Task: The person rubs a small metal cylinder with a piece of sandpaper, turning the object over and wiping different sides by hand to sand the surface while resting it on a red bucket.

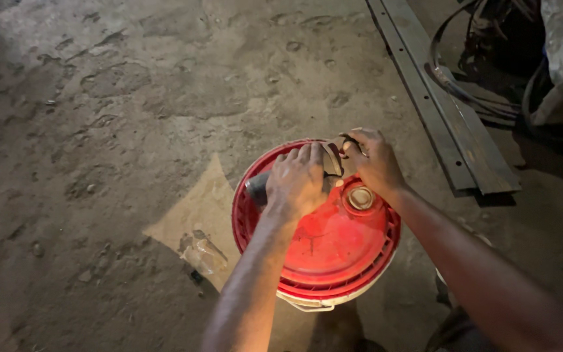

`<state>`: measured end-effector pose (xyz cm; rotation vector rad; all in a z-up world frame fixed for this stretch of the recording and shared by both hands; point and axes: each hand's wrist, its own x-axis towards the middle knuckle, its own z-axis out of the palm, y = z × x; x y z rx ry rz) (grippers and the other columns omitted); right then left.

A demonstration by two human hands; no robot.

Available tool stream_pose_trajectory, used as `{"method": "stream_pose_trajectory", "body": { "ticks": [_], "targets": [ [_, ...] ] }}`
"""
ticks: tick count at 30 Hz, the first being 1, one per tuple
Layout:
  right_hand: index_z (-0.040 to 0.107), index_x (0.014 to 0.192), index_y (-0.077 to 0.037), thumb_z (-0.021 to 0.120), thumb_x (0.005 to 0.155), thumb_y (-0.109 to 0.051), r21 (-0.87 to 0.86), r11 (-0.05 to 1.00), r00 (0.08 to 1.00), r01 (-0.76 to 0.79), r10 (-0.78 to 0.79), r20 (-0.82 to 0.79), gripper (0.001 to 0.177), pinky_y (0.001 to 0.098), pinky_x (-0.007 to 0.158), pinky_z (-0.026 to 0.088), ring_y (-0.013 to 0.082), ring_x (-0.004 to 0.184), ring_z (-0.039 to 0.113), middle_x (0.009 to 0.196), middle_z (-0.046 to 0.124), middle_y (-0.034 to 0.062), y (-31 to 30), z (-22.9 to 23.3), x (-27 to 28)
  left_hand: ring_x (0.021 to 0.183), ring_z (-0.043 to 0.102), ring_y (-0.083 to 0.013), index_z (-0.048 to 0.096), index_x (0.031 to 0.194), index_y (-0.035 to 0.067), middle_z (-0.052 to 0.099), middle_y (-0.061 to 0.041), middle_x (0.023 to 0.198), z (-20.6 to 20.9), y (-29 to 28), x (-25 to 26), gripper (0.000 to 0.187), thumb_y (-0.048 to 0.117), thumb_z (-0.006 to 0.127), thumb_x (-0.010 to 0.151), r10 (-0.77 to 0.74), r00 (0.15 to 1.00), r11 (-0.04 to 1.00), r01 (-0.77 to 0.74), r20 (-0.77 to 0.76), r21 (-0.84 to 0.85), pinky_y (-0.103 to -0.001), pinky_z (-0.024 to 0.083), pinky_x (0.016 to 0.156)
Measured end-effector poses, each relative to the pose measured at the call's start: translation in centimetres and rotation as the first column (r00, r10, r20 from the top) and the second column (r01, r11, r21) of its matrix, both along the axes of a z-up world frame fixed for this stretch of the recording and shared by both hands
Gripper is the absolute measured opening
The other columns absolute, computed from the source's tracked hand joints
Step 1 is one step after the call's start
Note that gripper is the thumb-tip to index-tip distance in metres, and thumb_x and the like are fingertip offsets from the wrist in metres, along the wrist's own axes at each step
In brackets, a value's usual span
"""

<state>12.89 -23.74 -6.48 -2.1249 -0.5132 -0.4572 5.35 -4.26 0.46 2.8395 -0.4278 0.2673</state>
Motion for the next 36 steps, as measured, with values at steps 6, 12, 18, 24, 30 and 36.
{"method": "stream_pose_trajectory", "body": {
  "ticks": [6,12,18,24,30,36],
  "targets": [
    [0.072,0.113,-0.002,0.065,0.096,-0.017,-0.080,0.997,1.000,0.015,-0.013,0.024,0.024,0.0422,0.099,0.050,0.0354,0.114,0.065,0.114,0.072,0.0168,-0.5,0.2,-0.5,0.117,0.063,-0.0327,0.051,0.137,-0.003,0.066,-0.018,0.124,-0.3,0.1,0.0,0.079,0.046,0.077,0.081,-0.028,0.999,0.999,0.029,0.035,-0.022,-0.047,0.049,0.095],
    [0.072,0.117,-0.001,0.061,0.096,-0.018,-0.098,0.995,0.998,-0.028,0.033,0.049,0.029,0.0459,0.101,0.047,0.0396,0.114,0.062,0.115,0.071,0.0184,-0.1,0.2,-0.3,0.117,0.063,-0.0327,0.053,0.137,-0.002,0.065,-0.016,0.128,-0.8,0.1,0.4,0.075,0.044,0.076,0.082,-0.044,0.998,0.998,0.046,0.047,-0.038,-0.048,0.049,0.095],
    [0.072,0.114,0.001,0.063,0.096,-0.019,-0.129,0.992,0.992,0.013,0.003,0.125,0.028,0.0482,0.101,0.046,0.0426,0.118,0.059,0.119,0.069,0.0222,0.0,0.1,-0.1,0.114,0.061,-0.0371,0.049,0.135,-0.008,0.062,-0.023,0.126,-1.5,-0.4,0.4,0.086,0.052,0.075,0.079,-0.076,0.990,0.990,0.061,0.115,0.128,-0.051,0.047,0.097],
    [0.073,0.109,0.000,0.063,0.097,-0.020,-0.088,0.996,0.998,-0.032,0.036,0.049,0.025,0.0459,0.097,0.048,0.0394,0.109,0.063,0.109,0.071,0.0192,0.3,0.9,-0.3,0.113,0.062,-0.0384,0.050,0.133,-0.006,0.061,-0.025,0.129,-2.3,-0.3,1.1,0.081,0.052,0.072,0.081,-0.066,0.982,0.993,0.047,0.175,0.108,-0.051,0.048,0.096],
    [0.070,0.114,0.002,0.060,0.097,-0.015,-0.056,0.996,0.994,-0.062,0.067,0.091,0.026,0.0464,0.093,0.047,0.0397,0.105,0.063,0.108,0.070,0.0191,0.3,1.5,-0.6,0.108,0.063,-0.0404,0.051,0.131,-0.008,0.060,-0.030,0.130,-2.1,-0.6,0.6,0.083,0.051,0.069,0.075,-0.077,0.969,0.979,0.029,0.234,0.200,-0.047,0.050,0.091],
    [0.069,0.112,0.001,0.058,0.098,-0.017,-0.076,0.996,0.998,-0.048,0.051,0.031,0.025,0.0456,0.092,0.048,0.0387,0.104,0.063,0.105,0.069,0.0182,0.4,1.7,-0.8,0.112,0.065,-0.0371,0.058,0.126,-0.010,0.065,-0.027,0.123,-1.8,-1.1,-0.3,0.057,0.032,0.062,0.088,-0.118,0.887,0.914,-0.079,0.447,0.399,-0.044,0.051,0.093]
  ]
}}
